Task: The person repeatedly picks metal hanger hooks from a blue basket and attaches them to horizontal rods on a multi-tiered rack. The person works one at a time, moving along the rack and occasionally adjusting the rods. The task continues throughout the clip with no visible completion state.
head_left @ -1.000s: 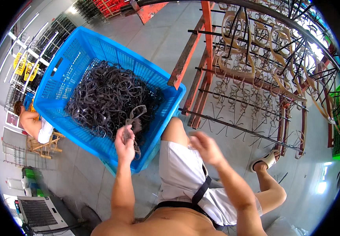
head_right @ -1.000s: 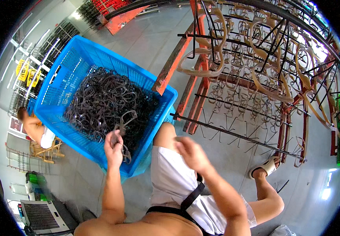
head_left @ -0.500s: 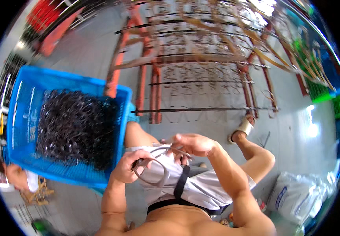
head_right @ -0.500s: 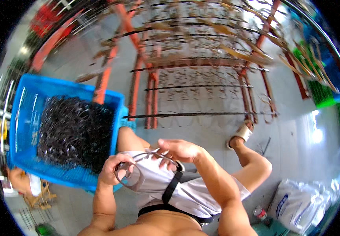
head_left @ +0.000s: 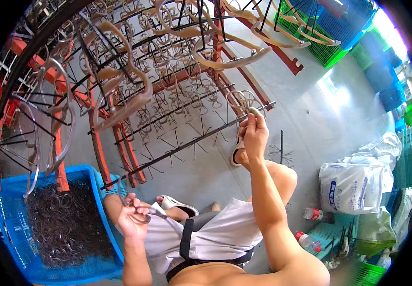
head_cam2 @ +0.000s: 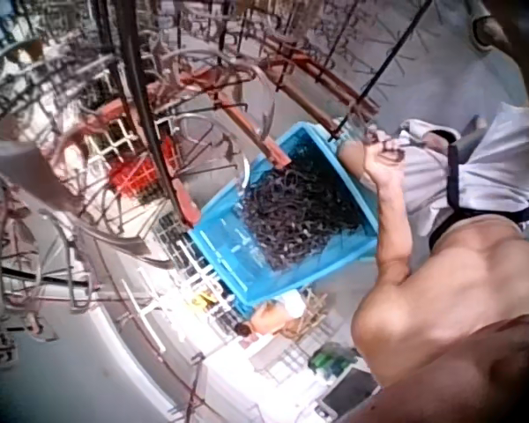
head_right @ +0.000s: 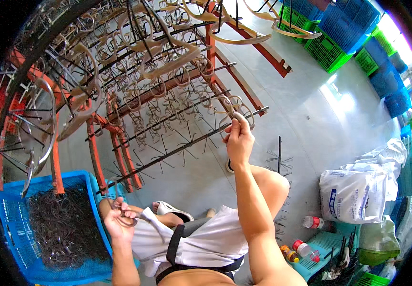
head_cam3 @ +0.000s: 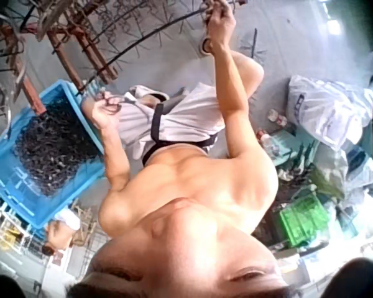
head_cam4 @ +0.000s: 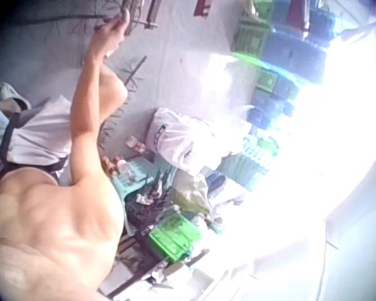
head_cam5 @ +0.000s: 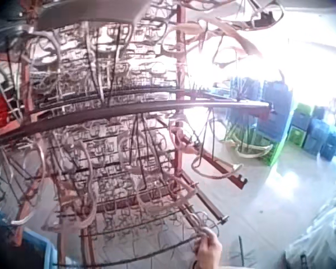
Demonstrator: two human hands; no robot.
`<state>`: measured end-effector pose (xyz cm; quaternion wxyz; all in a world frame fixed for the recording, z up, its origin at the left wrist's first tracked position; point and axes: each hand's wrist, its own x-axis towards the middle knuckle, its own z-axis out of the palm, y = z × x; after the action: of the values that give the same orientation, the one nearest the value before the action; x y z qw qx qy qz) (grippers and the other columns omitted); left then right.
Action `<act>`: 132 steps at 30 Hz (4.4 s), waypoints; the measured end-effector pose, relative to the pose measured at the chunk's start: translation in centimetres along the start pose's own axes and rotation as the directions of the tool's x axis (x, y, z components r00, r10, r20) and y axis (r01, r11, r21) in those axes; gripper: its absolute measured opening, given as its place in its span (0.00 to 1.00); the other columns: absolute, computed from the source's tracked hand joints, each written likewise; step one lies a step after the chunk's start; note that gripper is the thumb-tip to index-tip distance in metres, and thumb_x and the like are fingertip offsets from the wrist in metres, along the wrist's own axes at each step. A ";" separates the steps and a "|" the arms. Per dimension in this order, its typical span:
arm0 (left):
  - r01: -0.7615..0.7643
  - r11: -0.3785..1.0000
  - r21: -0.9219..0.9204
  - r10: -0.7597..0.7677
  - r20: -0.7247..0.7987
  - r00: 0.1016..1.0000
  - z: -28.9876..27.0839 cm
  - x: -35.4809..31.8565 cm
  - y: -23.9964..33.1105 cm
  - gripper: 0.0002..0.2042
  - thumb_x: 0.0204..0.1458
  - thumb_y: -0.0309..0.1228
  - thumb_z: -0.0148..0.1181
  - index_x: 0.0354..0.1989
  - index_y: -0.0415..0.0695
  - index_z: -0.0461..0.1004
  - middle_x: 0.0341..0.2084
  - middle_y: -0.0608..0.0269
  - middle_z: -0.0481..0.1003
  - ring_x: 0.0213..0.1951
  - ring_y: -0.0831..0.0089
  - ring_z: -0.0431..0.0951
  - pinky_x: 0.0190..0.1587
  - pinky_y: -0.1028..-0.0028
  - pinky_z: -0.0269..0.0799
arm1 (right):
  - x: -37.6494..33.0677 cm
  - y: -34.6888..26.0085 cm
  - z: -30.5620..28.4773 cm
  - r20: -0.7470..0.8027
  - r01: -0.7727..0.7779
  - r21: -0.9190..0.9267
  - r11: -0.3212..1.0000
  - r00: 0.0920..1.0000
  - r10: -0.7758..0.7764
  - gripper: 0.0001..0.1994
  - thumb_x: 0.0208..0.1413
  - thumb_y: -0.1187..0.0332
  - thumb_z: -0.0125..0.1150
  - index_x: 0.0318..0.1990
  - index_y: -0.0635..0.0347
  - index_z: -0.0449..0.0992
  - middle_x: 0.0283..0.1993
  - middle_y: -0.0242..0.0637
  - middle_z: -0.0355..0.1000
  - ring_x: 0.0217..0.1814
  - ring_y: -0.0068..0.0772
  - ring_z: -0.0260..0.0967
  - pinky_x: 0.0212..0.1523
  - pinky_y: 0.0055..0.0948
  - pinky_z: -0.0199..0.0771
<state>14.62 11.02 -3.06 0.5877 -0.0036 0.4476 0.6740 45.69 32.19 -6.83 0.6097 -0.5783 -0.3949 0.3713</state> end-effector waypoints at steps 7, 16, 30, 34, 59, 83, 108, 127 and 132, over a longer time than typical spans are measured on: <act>-0.118 0.990 0.074 0.114 0.057 0.992 1.4 0.1 -0.7 0.15 0.45 0.14 0.52 0.41 0.44 0.69 0.27 0.69 0.65 0.25 0.79 0.63 0.33 0.78 0.64 | 1.0 3.5 1.7 -0.011 -0.142 -0.061 0.988 0.990 0.141 0.12 0.61 0.65 0.47 0.46 0.59 0.72 0.21 0.30 0.69 0.16 0.17 0.61 0.15 0.21 0.63; -0.436 0.483 0.760 0.411 0.243 0.879 2.8 -1.6 -0.4 0.06 0.51 0.21 0.56 0.36 0.39 0.67 0.30 0.67 0.68 0.35 0.80 0.69 0.38 0.77 0.67 | 1.3 4.0 1.6 0.132 -0.266 0.193 0.945 0.961 0.244 0.09 0.61 0.67 0.44 0.39 0.60 0.71 0.21 0.29 0.66 0.15 0.16 0.58 0.12 0.19 0.57; -0.157 0.193 0.969 0.109 0.138 0.984 -1.2 -2.6 4.6 0.05 0.49 0.25 0.58 0.29 0.35 0.72 0.25 0.65 0.74 0.30 0.82 0.70 0.32 0.77 0.66 | -0.1 3.7 3.0 -0.041 -0.160 -0.042 0.986 0.987 0.158 0.13 0.62 0.65 0.46 0.48 0.60 0.71 0.20 0.26 0.66 0.18 0.15 0.58 0.17 0.17 0.59; -0.195 0.098 0.976 0.078 0.188 0.979 -2.2 -2.5 5.0 0.06 0.48 0.26 0.59 0.28 0.36 0.71 0.21 0.65 0.70 0.26 0.79 0.67 0.30 0.75 0.64 | 0.0 3.4 3.4 -0.021 -0.193 0.029 0.981 0.981 0.193 0.12 0.61 0.64 0.46 0.43 0.61 0.72 0.19 0.25 0.65 0.17 0.15 0.58 0.17 0.17 0.57; -0.230 0.939 0.255 0.064 0.528 0.847 -1.0 -1.7 2.8 0.21 0.36 0.35 0.73 0.33 0.40 0.69 0.30 0.67 0.63 0.31 0.72 0.67 0.31 0.72 0.66 | 0.7 2.6 1.2 0.215 0.063 -0.263 0.963 0.977 -0.005 0.12 0.60 0.63 0.49 0.44 0.59 0.74 0.17 0.28 0.66 0.17 0.19 0.59 0.20 0.24 0.59; -0.354 0.911 0.209 0.135 0.662 0.738 0.6 -1.9 1.8 0.26 0.46 0.54 0.60 0.32 0.38 0.70 0.31 0.64 0.65 0.29 0.72 0.64 0.31 0.73 0.61 | 0.4 4.2 1.3 0.148 0.280 -0.427 0.860 0.960 -0.239 0.14 0.61 0.65 0.48 0.50 0.60 0.70 0.28 0.46 0.70 0.30 0.45 0.69 0.33 0.36 0.67; -0.501 0.640 0.583 0.199 0.504 0.840 1.7 -0.3 -0.1 0.23 0.53 0.51 0.54 0.35 0.41 0.63 0.30 0.70 0.60 0.32 0.82 0.59 0.38 0.82 0.59 | -6.1 4.1 7.5 0.128 -0.168 0.051 0.984 0.979 0.161 0.13 0.62 0.65 0.46 0.48 0.62 0.69 0.18 0.28 0.65 0.17 0.15 0.60 0.17 0.19 0.61; -0.510 0.614 0.603 0.176 0.525 0.833 1.6 0.2 -0.7 0.22 0.51 0.51 0.57 0.33 0.41 0.65 0.27 0.70 0.63 0.27 0.86 0.60 0.31 0.86 0.57 | -5.9 3.2 8.2 0.150 -0.226 0.157 0.961 0.968 0.203 0.12 0.62 0.63 0.48 0.45 0.60 0.71 0.15 0.25 0.61 0.12 0.14 0.54 0.12 0.17 0.54; -0.484 0.680 0.551 0.160 0.534 0.831 1.4 -0.1 -0.6 0.19 0.52 0.46 0.58 0.33 0.39 0.64 0.29 0.69 0.62 0.34 0.80 0.63 0.43 0.79 0.59 | -6.6 2.6 9.0 0.141 -0.268 0.187 0.945 0.960 0.244 0.12 0.62 0.62 0.48 0.44 0.60 0.71 0.14 0.25 0.60 0.11 0.14 0.55 0.11 0.18 0.54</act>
<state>15.92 11.76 -2.53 0.5027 0.4410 0.5045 0.5461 34.80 30.05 -9.64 0.5884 -0.5364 -0.3110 0.5189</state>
